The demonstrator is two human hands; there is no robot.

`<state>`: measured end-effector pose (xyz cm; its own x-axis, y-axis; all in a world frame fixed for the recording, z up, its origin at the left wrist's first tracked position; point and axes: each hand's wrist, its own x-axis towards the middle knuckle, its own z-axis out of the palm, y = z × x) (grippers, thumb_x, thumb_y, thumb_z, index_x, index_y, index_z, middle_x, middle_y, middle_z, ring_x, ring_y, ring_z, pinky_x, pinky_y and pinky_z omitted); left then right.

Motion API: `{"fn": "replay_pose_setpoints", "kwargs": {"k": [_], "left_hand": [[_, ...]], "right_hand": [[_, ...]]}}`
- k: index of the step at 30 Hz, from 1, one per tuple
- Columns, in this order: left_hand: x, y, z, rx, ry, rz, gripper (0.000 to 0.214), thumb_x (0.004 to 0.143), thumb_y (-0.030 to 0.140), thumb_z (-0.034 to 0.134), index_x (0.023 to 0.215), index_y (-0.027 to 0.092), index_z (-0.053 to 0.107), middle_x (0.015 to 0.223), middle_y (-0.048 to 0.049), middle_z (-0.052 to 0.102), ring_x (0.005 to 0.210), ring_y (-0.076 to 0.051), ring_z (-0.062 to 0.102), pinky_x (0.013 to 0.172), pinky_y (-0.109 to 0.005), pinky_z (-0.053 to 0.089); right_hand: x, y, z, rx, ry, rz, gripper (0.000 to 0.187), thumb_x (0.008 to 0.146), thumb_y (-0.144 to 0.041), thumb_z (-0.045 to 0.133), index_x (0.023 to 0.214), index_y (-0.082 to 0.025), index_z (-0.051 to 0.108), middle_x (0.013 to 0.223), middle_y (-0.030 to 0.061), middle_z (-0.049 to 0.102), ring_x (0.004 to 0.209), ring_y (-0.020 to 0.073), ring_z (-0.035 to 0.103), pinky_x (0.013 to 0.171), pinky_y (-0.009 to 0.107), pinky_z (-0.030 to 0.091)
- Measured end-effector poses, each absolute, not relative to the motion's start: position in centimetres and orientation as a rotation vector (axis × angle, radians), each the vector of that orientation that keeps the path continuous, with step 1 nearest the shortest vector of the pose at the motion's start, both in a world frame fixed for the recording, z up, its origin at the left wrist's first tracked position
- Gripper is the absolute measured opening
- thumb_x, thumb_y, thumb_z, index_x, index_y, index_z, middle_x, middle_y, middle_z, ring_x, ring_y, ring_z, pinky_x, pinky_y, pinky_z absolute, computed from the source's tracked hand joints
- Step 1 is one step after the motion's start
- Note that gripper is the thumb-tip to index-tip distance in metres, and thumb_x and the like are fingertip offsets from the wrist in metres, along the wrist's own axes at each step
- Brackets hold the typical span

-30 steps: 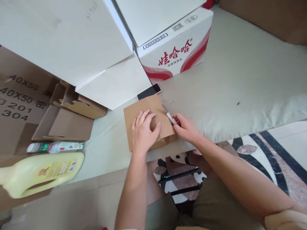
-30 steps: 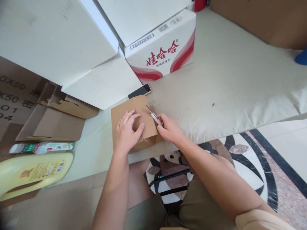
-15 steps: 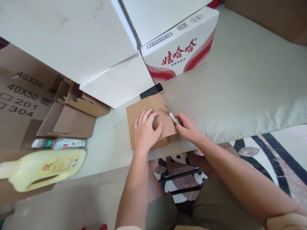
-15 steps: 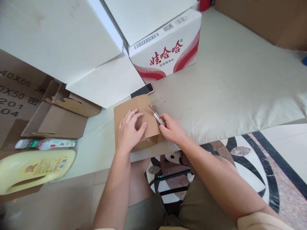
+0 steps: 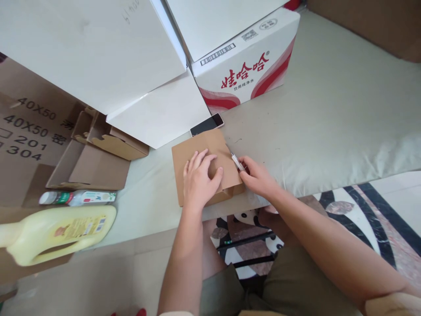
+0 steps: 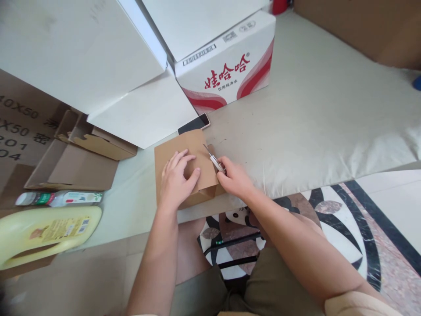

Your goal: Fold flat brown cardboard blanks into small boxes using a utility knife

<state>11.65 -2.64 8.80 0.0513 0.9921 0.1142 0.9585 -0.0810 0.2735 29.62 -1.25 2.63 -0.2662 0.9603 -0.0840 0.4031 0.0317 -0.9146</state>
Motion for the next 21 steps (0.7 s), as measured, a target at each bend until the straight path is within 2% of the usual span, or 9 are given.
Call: {"fn": "replay_pose_setpoints", "kwargs": {"k": [11,18,21], "left_hand": [[11.91,-2.66,9.05,2.187,2.051,0.392,0.035,0.089,0.039,0.053,0.121,0.029,0.061,0.148,-0.0015,0.05,0.144,-0.029,0.036,0.118,-0.054,0.026],[11.96,-2.79,9.23,2.18,2.046,0.374,0.035,0.089,0.039,0.052,0.121,0.028,0.061,0.148,-0.0023,0.05,0.144,-0.029,0.035,0.119,-0.054,0.025],[11.99,-2.76,9.21,2.185,2.042,0.378,0.035,0.089,0.039,0.053,0.121,0.028,0.062,0.148,-0.0025,0.051,0.144,-0.029,0.036,0.119,-0.053,0.026]], "right_hand": [[29.33,-1.3,2.93,-1.39,-1.76,1.209,0.031,0.079,-0.022,0.037,0.105,-0.019,0.054,0.097,0.0096,0.069,0.083,0.0236,0.06,0.069,0.033,0.042],[28.83,-1.53,2.85,-1.471,-1.77,1.238,0.004,0.079,-0.025,0.033,0.078,-0.024,0.037,0.073,0.0026,0.055,0.066,0.0199,0.05,0.059,0.031,0.035],[28.8,-1.61,2.64,-1.453,-1.743,1.251,0.005,0.079,-0.025,0.034,0.075,-0.024,0.032,0.068,0.0003,0.05,0.063,0.0179,0.045,0.057,0.029,0.032]]}}
